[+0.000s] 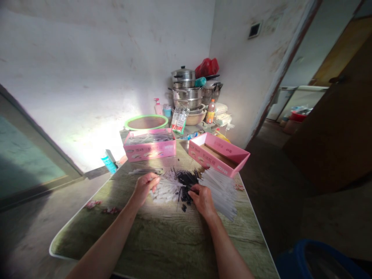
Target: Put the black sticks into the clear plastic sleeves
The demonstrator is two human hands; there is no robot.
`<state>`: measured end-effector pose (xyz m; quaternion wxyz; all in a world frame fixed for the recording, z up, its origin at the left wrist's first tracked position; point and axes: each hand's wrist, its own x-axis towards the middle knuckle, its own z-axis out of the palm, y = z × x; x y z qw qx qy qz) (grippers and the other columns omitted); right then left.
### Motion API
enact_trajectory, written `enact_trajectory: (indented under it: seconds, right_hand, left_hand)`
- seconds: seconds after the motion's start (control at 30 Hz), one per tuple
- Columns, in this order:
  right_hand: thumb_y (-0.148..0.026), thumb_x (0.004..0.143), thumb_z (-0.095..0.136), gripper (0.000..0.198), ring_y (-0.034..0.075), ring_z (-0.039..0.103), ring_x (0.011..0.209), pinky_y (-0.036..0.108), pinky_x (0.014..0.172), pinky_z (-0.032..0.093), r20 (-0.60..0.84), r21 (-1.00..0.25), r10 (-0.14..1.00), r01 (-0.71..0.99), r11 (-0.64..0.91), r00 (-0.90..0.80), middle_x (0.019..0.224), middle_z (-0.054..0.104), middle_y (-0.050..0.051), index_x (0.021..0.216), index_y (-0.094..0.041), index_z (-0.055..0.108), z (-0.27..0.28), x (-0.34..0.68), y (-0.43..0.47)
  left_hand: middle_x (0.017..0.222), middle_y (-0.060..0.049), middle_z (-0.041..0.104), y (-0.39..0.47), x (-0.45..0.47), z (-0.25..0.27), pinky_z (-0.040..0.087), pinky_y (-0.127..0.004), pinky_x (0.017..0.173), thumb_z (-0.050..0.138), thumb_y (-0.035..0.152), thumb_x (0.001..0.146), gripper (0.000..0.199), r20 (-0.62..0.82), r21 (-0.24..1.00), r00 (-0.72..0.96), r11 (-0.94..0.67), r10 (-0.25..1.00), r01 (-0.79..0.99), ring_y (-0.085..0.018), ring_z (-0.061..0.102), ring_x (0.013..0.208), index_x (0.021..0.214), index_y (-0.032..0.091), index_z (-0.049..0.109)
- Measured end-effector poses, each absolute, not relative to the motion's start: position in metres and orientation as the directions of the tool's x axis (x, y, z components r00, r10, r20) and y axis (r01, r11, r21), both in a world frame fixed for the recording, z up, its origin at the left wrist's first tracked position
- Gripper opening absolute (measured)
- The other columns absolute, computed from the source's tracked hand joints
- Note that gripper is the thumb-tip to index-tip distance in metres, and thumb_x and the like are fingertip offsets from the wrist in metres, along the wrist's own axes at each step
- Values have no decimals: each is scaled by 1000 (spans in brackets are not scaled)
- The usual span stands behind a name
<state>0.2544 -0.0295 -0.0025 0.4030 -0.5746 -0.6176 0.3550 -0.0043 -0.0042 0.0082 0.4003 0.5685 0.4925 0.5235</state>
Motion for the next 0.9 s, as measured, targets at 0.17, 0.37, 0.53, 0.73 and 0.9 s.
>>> enact_trajectory:
  seconds: [0.17, 0.37, 0.53, 0.73, 0.9]
  right_hand:
    - [-40, 78, 62, 25, 15, 51, 45, 27, 47, 38, 113, -909, 993, 401, 115, -29, 53, 60, 0, 85, -18, 71, -4, 254, -30]
    - [-50, 87, 51, 35, 11, 43, 39, 24, 43, 32, 69, -954, 990, 282, 102, -125, 47, 55, -3, 83, -19, 67, 7, 251, -38]
    - [-46, 83, 58, 29, 11, 41, 39, 24, 40, 30, 49, -980, 996, 188, 63, -78, 49, 55, -3, 71, -20, 60, 8, 259, -35]
    - [-47, 80, 58, 29, 15, 44, 41, 28, 43, 32, 154, -970, 958, 220, 100, 242, 48, 53, -1, 66, -21, 58, 7, 273, -30]
    - [-42, 79, 58, 25, 22, 56, 53, 31, 55, 39, 299, -832, 927, 537, 138, 225, 55, 62, 4, 73, -20, 68, 9, 268, -31]
  left_hand:
    - [46, 6, 50, -6, -3, 9, 34, -21, 47, 64, 36, 76, 20, 197, 972, -25, -192, 980, 134, -9, 45, 42, 73, 16, 64]
    - [45, 6, 50, -8, 2, 10, 34, -20, 46, 65, 35, 75, 20, 175, 977, 12, -175, 984, 120, -9, 46, 42, 75, 15, 64]
    - [46, 6, 48, -2, -10, 9, 33, -20, 46, 64, 35, 76, 20, 218, 975, -67, -214, 974, 56, -8, 43, 43, 70, 16, 62]
    - [52, 7, 45, 8, -34, 5, 24, -18, 41, 68, 36, 73, 22, 181, 936, -435, -291, 882, -199, -5, 36, 44, 75, 15, 60]
    - [51, 5, 47, 2, -23, 9, 29, -21, 45, 62, 34, 79, 20, 255, 961, -210, -272, 944, -54, -7, 39, 45, 75, 15, 60]
